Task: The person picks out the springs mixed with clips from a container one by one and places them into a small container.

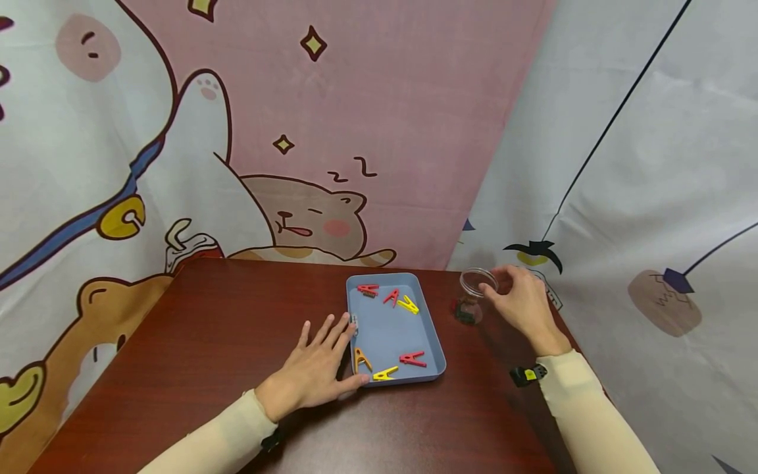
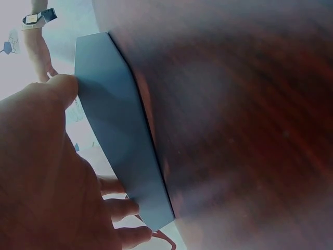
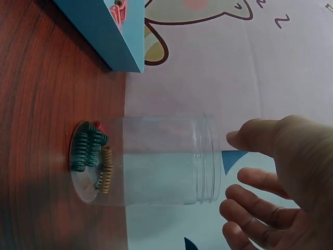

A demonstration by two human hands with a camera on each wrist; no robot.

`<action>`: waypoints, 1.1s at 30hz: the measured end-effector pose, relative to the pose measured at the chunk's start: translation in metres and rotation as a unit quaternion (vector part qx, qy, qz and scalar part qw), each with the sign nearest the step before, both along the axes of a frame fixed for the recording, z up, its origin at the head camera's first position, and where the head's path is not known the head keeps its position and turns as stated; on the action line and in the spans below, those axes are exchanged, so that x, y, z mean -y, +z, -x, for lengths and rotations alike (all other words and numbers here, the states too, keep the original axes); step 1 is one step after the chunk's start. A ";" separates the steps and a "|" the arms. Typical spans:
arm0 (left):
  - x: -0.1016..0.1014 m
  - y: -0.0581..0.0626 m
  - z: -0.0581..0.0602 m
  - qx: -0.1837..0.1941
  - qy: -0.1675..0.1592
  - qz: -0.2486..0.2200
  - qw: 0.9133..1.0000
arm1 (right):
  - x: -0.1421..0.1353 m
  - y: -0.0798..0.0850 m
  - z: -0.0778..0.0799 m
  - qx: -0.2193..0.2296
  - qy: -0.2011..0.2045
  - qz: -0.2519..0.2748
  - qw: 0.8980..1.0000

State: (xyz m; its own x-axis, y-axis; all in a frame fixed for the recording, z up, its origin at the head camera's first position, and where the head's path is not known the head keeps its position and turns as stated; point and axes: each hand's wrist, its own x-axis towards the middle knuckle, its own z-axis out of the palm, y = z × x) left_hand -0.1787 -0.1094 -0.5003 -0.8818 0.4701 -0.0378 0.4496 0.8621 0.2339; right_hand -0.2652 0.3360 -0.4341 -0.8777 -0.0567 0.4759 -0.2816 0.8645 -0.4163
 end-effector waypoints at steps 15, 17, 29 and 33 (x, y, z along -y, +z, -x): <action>-0.001 0.000 0.000 0.006 -0.002 -0.002 1.000 | 0.019 0.003 -0.003 -0.041 0.019 -0.008 0.999; -0.001 0.000 0.000 0.005 -0.002 -0.003 1.000 | 0.023 0.003 -0.004 -0.039 0.025 -0.009 0.999; -0.001 0.002 0.000 0.013 -0.001 -0.004 1.000 | 0.058 -0.002 -0.004 0.019 0.071 -0.024 0.997; -0.001 0.002 0.000 0.013 0.000 -0.006 1.000 | 0.071 -0.005 -0.001 0.029 0.086 -0.036 0.995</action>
State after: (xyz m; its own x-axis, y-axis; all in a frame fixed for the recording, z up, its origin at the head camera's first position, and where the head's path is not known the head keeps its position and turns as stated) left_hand -0.1791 -0.1088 -0.4983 -0.8807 0.4706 -0.0542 0.4434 0.8592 0.2554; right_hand -0.2640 0.2654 -0.4389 -0.8784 -0.2401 0.4132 -0.4044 0.8341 -0.3751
